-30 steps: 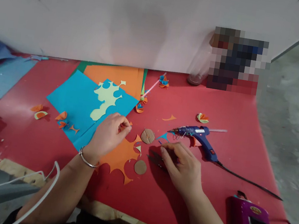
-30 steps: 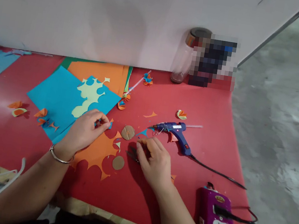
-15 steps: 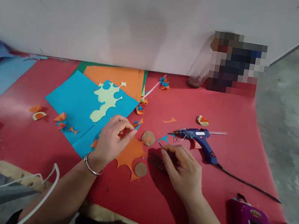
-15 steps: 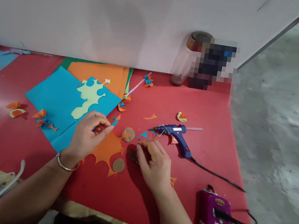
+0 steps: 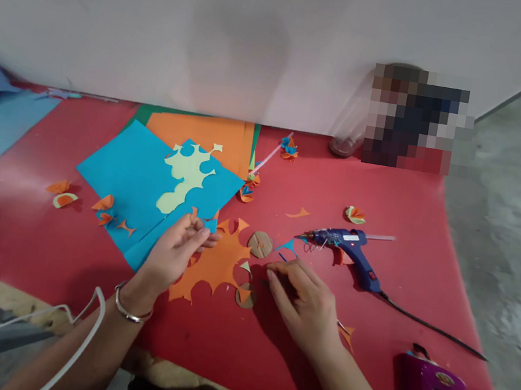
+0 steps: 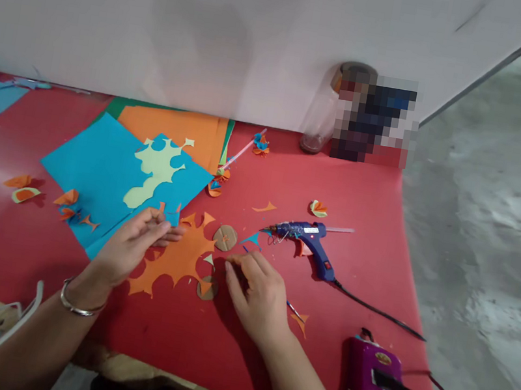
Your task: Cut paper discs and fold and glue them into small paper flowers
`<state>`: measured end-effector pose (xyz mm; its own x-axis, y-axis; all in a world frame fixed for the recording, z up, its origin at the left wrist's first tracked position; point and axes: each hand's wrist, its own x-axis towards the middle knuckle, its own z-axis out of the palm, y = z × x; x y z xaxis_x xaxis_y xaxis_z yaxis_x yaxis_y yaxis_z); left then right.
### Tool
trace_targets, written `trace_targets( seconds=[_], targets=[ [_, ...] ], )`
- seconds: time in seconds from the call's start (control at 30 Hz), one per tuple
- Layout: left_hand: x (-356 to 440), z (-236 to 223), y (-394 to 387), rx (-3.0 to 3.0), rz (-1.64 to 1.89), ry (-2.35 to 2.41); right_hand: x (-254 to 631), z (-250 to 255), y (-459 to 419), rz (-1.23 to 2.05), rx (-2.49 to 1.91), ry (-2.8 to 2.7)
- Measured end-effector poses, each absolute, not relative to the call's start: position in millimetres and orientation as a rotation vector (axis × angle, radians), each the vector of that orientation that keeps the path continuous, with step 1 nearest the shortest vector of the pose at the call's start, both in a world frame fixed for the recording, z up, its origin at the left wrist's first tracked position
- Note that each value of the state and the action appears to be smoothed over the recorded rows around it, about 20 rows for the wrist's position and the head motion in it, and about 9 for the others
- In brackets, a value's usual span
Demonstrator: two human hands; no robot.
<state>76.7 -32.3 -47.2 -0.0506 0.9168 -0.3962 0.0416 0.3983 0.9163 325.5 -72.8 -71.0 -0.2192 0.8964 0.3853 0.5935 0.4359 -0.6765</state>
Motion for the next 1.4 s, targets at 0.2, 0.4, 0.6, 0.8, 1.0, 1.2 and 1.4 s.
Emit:
trace_targets(
  seconds=[0.2,0.4,0.6,0.8,1.0,1.2,1.4],
  targets=[
    [54.8,-51.2,-67.9,1.013,0.794,1.523,325.9,-73.8,-72.9,0.501,-1.229,-1.929],
    [58.5,-37.1,-84.3,1.395,0.971,1.669,324.8,-71.1,-72.7,0.506,-1.209,-1.922],
    [84.4,-39.7,-63.1,1.469,0.816,1.515,325.7,-68.2,-75.6,0.52,-1.218,-1.897],
    [68.6,-47.7,-52.5,1.065,0.744,1.409,328.0,-70.7,-73.8,0.52,-1.224,-1.877],
    [71.2,-47.7,-58.1,1.383,0.868,1.47,327.3,-70.9,-74.4,0.57,-1.26,-1.864],
    [106.6,-35.3,-64.9,1.975,0.995,1.308,325.0,-58.8,-77.3,0.616,-1.251,-1.768],
    [128.1,-45.3,-66.3,2.124,1.006,1.127,326.0,-53.3,-78.6,0.681,-1.267,-1.71]
  ],
)
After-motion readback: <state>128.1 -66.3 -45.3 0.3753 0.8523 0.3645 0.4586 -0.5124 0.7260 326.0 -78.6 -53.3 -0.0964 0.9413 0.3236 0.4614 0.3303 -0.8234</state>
